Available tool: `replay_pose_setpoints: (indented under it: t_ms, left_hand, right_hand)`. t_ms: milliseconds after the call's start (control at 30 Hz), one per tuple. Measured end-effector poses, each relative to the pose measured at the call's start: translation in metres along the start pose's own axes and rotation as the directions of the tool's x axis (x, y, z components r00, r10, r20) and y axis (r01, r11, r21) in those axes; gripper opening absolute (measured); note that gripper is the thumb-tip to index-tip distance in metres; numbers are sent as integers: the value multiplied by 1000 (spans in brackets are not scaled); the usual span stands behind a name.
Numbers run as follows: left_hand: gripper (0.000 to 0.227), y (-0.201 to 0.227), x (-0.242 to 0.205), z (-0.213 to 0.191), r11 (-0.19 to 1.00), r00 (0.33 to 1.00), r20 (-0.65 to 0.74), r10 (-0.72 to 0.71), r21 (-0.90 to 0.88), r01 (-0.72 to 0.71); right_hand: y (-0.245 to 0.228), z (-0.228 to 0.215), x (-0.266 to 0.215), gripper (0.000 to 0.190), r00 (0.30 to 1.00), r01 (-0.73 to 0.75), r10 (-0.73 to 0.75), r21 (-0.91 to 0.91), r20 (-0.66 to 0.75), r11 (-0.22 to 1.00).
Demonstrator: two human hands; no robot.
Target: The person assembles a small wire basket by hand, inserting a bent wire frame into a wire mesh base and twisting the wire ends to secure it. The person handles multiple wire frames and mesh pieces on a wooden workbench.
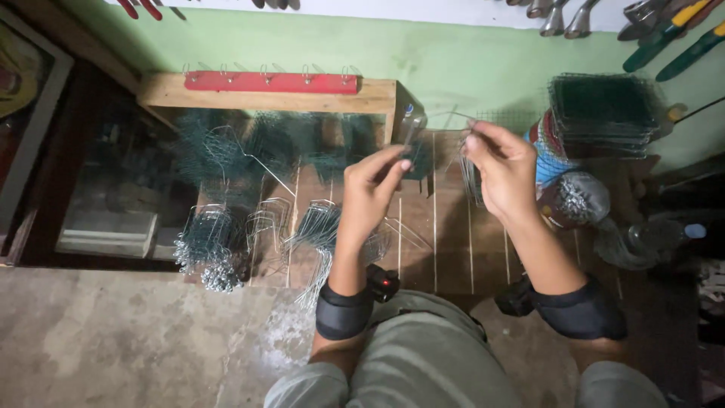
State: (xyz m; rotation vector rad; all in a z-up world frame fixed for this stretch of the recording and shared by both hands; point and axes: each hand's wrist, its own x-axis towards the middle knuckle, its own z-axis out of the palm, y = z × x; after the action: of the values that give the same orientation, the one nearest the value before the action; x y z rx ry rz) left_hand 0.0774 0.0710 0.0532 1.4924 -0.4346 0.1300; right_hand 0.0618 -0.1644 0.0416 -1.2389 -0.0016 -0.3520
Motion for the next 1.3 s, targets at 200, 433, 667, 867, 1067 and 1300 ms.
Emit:
replay_pose_setpoints:
  t_ms: [200,433,667,867,1067,1300]
  left_hand:
    - [20,-3,2,5,956,966,44,254,139,-258]
    - [18,-4,4,-2,960,967,29,253,116,-254]
    - [19,0,-4,-12,987,987,36,156,40,-158]
    - [20,-20,-9,-13,998,1000,7,3,-58,-3]
    - [17,-50,-18,-21,927,970,120,-212,-290,239]
    - [12,-67,-32,-27,725,887,329,-325,-516,457]
  right_hand:
    - [3,-4,7,19,1000,-22,20,137,14,990]
    - [0,2,4,17,1000,19,-20,81,13,997]
    - [15,-2,5,14,999,6,-7,49,32,999]
    - [20,-3,10,14,979,-166,148,127,137,978]
    - [14,6,0,15,893,-392,288,282,346,876]
    - [14,21,-12,22,691,-476,96,351,717,806]
